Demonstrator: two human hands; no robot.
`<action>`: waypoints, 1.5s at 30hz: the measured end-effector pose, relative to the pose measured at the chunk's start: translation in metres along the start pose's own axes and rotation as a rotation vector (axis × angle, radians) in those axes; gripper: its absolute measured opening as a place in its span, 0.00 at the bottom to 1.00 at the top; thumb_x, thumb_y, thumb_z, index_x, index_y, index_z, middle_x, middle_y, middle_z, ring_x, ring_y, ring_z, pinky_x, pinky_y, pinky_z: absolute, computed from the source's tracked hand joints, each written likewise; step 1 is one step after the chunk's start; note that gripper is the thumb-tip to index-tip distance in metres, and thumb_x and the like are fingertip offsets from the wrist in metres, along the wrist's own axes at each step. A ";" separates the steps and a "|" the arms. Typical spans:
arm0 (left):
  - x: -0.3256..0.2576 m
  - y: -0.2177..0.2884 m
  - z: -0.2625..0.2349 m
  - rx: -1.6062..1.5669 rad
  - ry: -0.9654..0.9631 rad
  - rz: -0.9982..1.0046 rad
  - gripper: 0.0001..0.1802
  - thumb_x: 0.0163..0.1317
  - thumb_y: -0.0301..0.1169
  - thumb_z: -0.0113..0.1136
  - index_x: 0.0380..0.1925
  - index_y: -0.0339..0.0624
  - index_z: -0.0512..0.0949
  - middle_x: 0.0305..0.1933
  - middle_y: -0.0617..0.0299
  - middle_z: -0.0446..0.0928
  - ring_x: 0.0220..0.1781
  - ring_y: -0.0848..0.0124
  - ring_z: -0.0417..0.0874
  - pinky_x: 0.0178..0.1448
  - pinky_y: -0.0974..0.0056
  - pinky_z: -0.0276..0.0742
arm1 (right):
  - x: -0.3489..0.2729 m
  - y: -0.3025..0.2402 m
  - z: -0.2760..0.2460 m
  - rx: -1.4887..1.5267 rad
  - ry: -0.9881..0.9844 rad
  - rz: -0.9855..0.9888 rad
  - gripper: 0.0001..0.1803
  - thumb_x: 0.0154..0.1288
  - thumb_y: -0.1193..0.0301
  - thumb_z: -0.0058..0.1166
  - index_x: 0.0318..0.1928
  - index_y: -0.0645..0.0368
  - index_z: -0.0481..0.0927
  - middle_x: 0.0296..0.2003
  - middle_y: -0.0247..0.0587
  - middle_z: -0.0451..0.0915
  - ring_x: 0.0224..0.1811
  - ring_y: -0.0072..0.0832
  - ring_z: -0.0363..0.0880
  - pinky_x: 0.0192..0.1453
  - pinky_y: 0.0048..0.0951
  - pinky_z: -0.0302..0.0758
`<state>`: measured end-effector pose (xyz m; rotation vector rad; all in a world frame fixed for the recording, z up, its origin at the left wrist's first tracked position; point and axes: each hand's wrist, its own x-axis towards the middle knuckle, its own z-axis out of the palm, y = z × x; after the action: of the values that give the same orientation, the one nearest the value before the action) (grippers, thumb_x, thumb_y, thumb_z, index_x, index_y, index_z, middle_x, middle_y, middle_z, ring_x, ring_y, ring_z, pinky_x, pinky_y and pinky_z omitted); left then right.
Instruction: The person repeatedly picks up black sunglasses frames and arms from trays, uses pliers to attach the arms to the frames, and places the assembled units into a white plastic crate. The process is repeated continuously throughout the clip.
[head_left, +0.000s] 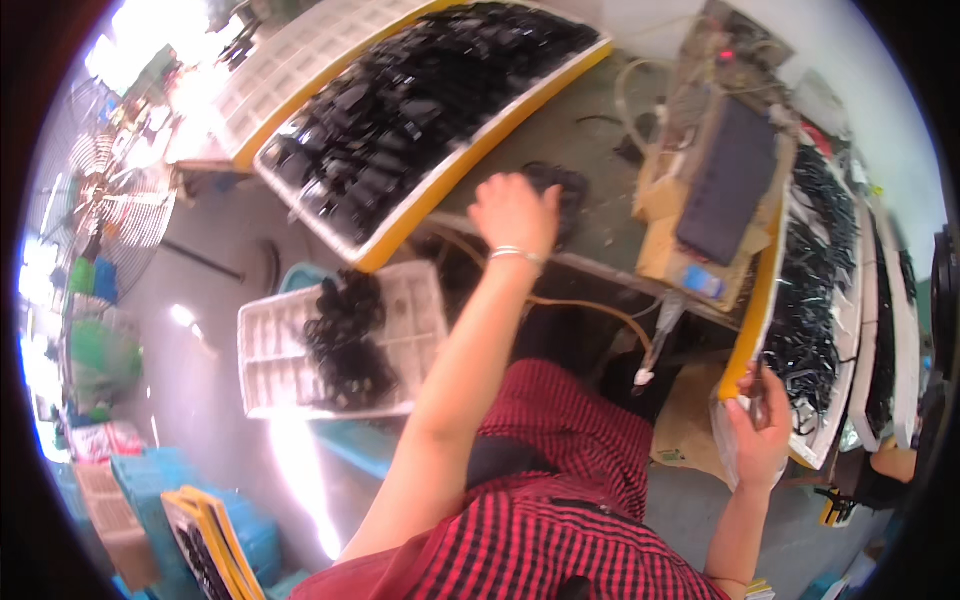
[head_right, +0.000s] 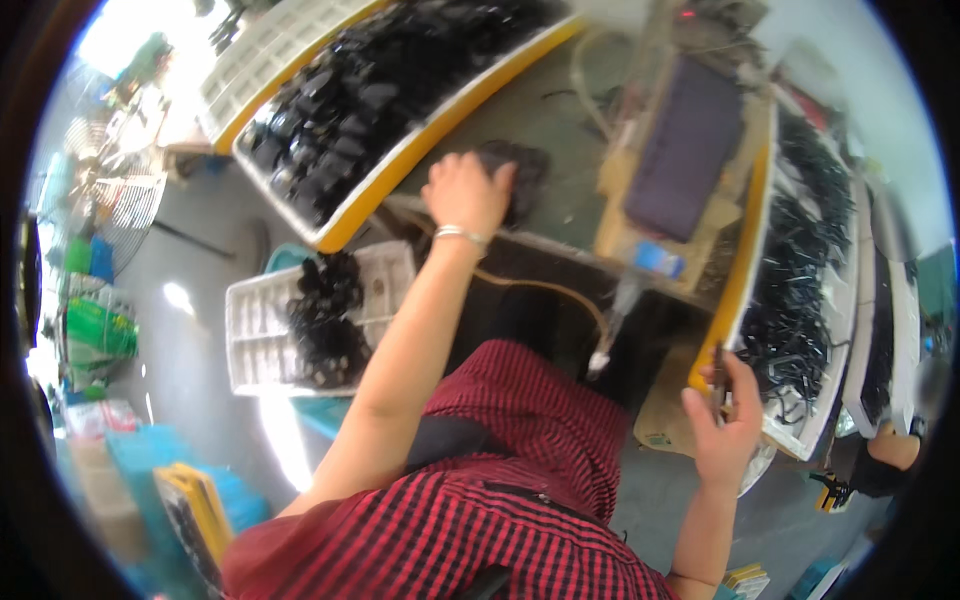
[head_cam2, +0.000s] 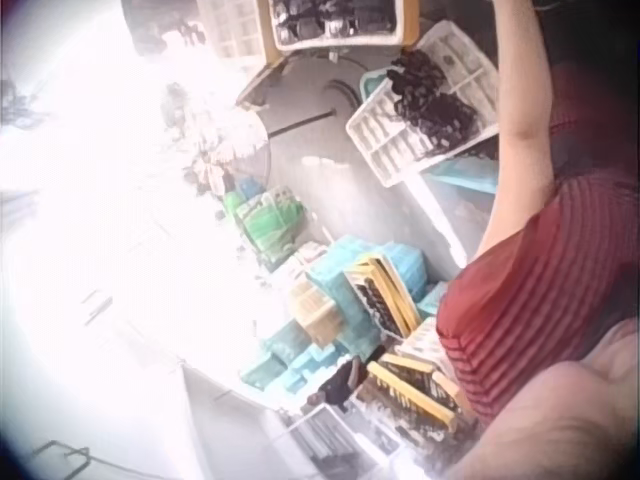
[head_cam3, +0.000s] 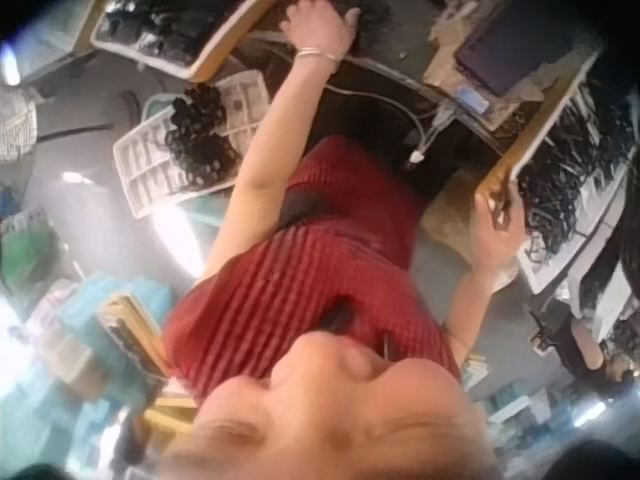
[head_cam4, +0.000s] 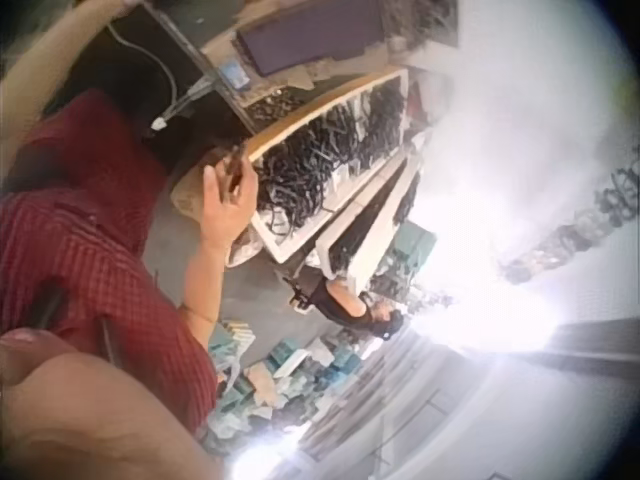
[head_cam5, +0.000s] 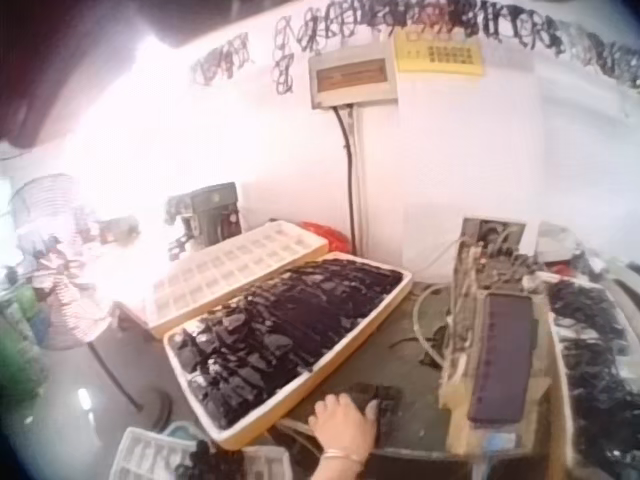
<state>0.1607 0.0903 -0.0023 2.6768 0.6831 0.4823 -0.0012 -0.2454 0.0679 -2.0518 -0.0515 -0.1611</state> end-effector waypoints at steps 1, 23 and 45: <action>-0.009 -0.004 0.000 -0.051 0.067 0.002 0.29 0.58 0.51 0.63 0.49 0.37 0.75 0.48 0.50 0.77 0.55 0.52 0.75 0.56 0.48 0.70 | -0.002 0.006 -0.002 0.042 -0.007 0.057 0.30 0.56 0.82 0.61 0.62 0.63 0.71 0.52 0.39 0.77 0.53 0.28 0.75 0.62 0.30 0.70; -0.156 -0.387 0.054 0.272 -0.190 -0.841 0.20 0.58 0.44 0.61 0.44 0.40 0.79 0.48 0.50 0.80 0.49 0.49 0.82 0.50 0.49 0.79 | -0.044 -0.005 -0.006 0.193 0.105 0.179 0.24 0.68 0.79 0.48 0.64 0.66 0.67 0.47 0.38 0.72 0.47 0.24 0.68 0.59 0.26 0.64; -0.141 -0.214 -0.124 -1.234 -0.296 -0.687 0.14 0.72 0.34 0.49 0.52 0.41 0.74 0.28 0.59 0.77 0.23 0.73 0.76 0.21 0.71 0.70 | -0.067 -0.004 -0.005 0.733 0.063 0.244 0.19 0.65 0.75 0.52 0.56 0.65 0.72 0.30 0.40 0.77 0.30 0.25 0.77 0.36 0.26 0.72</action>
<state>-0.0898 0.2249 -0.0104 1.2254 0.7839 0.1811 -0.0686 -0.2462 0.0643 -1.3062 0.1579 -0.0414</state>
